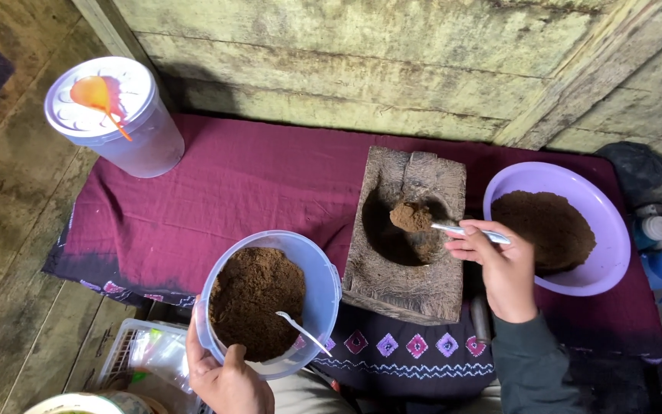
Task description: The person pounds a brown substance in a stone mortar using a pestle, then uses a spoon to scoop the resulting powder from the mortar into a purple bowl and a clear bucket.
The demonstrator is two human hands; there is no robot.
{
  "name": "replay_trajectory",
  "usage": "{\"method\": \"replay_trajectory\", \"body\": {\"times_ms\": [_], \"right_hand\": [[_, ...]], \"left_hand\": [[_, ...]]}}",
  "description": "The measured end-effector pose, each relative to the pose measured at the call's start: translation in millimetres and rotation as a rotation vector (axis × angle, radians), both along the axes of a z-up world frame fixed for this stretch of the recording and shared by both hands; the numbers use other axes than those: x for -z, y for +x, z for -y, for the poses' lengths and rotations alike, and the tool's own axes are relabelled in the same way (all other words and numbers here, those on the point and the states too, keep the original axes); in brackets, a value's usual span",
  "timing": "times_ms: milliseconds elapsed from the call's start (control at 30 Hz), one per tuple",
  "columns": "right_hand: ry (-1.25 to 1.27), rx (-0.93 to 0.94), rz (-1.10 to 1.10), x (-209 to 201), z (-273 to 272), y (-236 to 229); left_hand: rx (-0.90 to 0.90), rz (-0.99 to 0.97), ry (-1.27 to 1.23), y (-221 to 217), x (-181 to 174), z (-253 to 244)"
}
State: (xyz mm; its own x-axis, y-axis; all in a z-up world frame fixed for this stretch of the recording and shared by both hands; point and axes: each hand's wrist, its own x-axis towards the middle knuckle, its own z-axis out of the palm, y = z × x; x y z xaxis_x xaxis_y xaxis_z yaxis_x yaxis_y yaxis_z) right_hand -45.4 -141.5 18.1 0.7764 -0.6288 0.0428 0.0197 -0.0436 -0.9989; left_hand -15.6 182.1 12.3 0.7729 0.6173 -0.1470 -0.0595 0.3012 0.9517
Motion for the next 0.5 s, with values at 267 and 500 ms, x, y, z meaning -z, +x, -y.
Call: {"method": "replay_trajectory", "body": {"times_ms": [267, 500], "right_hand": [[-0.937, -0.009, -0.081, 52.1, 7.5, 0.1], [-1.297, -0.136, 0.123, 33.7, 1.6, -5.5]], "left_hand": [[-0.008, 0.069, 0.08, 0.2, 17.8, -4.4], [-0.058, 0.073, 0.079, 0.2, 17.9, -3.2]]}}
